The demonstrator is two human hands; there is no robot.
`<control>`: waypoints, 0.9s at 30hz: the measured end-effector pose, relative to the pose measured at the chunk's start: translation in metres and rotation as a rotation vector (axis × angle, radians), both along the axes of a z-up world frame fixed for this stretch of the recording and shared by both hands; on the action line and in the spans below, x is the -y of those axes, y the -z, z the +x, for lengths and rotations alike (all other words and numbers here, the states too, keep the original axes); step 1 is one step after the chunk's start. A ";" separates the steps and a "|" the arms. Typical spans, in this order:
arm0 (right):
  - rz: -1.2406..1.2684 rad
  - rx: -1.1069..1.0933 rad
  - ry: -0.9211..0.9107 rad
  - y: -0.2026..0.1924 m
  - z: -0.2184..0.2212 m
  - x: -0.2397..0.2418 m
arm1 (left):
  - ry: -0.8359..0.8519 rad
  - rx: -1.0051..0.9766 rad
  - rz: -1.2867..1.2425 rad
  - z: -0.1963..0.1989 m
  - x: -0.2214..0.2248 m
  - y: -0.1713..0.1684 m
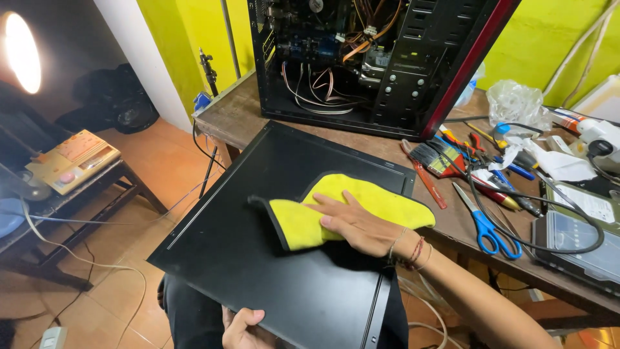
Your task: Cleaning a computer case side panel with a brush and a microfiber cloth.
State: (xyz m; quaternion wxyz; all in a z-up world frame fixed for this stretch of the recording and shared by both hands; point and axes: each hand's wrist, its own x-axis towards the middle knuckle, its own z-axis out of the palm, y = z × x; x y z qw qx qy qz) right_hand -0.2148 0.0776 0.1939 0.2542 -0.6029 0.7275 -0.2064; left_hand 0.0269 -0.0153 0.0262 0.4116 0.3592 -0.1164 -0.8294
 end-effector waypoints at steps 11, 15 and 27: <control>-0.168 -0.189 -0.336 0.021 0.024 -0.011 | -0.010 0.128 0.025 -0.018 -0.013 -0.020; -0.100 -0.495 -0.231 0.051 -0.008 0.007 | 0.017 0.160 0.041 -0.021 -0.015 -0.055; -0.004 -0.656 -0.142 0.080 -0.002 0.044 | 0.157 0.052 -0.033 -0.014 -0.005 -0.025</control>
